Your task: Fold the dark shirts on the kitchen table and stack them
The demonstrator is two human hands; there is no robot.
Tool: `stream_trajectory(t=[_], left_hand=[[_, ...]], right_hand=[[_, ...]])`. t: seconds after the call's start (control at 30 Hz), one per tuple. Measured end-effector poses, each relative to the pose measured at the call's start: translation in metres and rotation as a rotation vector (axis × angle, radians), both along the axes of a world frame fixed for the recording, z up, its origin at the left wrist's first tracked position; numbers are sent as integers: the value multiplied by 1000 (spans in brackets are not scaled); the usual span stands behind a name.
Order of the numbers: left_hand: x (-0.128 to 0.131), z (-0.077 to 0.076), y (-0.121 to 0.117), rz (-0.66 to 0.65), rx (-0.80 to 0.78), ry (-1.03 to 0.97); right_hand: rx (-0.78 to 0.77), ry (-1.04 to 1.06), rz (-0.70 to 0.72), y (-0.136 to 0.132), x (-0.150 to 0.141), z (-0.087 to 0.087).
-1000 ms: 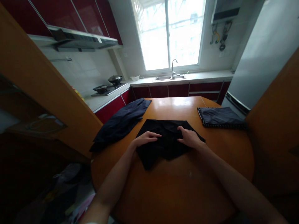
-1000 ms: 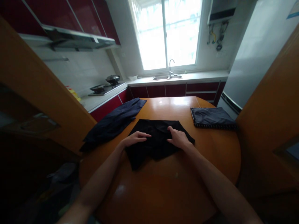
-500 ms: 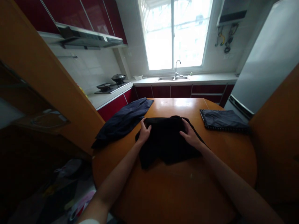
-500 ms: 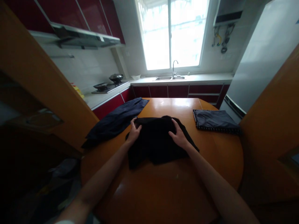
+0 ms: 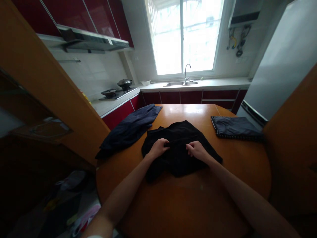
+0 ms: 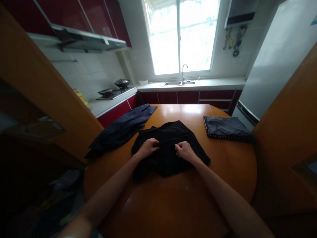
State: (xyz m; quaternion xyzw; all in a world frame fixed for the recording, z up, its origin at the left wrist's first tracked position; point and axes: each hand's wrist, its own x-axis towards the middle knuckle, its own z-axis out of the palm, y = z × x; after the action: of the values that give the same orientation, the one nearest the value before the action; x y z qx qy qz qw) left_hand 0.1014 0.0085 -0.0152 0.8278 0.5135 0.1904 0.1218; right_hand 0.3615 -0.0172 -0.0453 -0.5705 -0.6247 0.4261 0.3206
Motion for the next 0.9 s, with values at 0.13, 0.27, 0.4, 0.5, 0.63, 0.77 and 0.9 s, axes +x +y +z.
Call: stream_trajectory(t=[0.13, 0.27, 0.4, 0.5, 0.63, 0.77, 0.9], left_hand=[[20, 26, -33, -272, 31, 46], [36, 35, -53, -567, -213, -14], [41, 26, -45, -236, -6, -218], [39, 19, -39, -157, -15, -236], [34, 25, -48, -139, -70, -39], [28, 45, -59, -102, -174, 351], [20, 68, -54, -16, -163, 646]], right_hand=[[-346, 326, -30, -8, -13, 2], [-308, 538, -235, -12, -15, 4], [-323, 763, -121, -13, -9, 12], [-293, 837, 6, -16, -6, 18], [-283, 740, 114, -20, -4, 18], [-396, 418, 380, -23, 6, 22], [-453, 239, 601, -25, 19, 33]])
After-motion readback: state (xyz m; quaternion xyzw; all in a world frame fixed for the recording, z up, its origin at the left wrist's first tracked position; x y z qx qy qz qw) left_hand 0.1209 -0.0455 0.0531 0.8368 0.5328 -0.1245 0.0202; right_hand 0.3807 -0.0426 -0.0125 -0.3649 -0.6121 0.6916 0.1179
